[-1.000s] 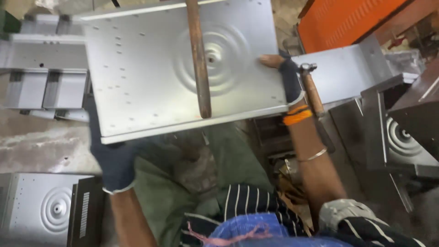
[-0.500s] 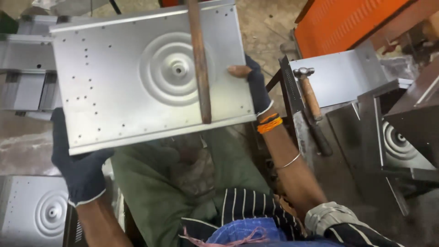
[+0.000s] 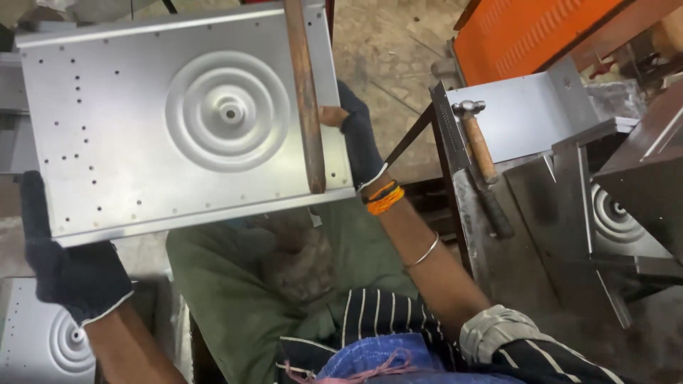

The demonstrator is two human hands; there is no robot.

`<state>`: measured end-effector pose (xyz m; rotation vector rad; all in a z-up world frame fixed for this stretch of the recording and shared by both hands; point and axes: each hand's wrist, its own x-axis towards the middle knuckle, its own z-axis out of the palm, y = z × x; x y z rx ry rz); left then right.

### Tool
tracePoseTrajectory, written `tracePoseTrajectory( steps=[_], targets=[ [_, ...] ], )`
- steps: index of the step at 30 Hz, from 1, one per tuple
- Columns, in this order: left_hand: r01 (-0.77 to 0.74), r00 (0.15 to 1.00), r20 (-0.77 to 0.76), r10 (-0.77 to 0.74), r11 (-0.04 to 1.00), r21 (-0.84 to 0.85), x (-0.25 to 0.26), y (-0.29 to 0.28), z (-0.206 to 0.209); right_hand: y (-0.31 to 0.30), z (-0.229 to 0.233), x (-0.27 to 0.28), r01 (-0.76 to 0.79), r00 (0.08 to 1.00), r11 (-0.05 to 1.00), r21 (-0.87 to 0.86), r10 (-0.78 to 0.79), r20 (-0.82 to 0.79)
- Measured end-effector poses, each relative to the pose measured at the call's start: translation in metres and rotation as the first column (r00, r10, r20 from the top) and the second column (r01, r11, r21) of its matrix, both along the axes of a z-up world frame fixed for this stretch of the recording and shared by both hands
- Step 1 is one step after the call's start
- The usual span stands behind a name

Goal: Assembling and spot welding metal panels to form electrical or equipment housings.

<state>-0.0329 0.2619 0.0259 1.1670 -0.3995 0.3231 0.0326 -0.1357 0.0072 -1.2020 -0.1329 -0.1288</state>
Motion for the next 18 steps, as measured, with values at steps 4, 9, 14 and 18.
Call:
tracePoseTrajectory(
  steps=[4, 9, 14, 18],
  targets=[
    [0.006, 0.996, -0.084, -0.014, 0.995, -0.102, 0.007, -0.009, -0.059, 0.006, 0.0, -0.003, -0.034, 0.999, 0.989, 0.147, 0.032, 0.018],
    [0.036, 0.98, -0.181, -0.085, 0.965, -0.26, 0.024, -0.069, -0.174, -0.048, 0.005, -0.014, -0.035, 0.996, 0.984, 0.172, 0.049, -0.075],
    [0.043, 0.947, -0.267, -0.179, 0.894, -0.446, 0.036, -0.183, -0.252, -0.221, -0.083, -0.024, 0.089, 0.971, 0.994, 0.055, -0.075, -0.226],
    [-0.003, 0.919, -0.334, -0.21, 0.843, -0.539, 0.033, -0.223, -0.28, -0.218, -0.008, -0.08, 0.022, 0.939, 0.954, 0.299, 0.083, -0.334]
  ],
)
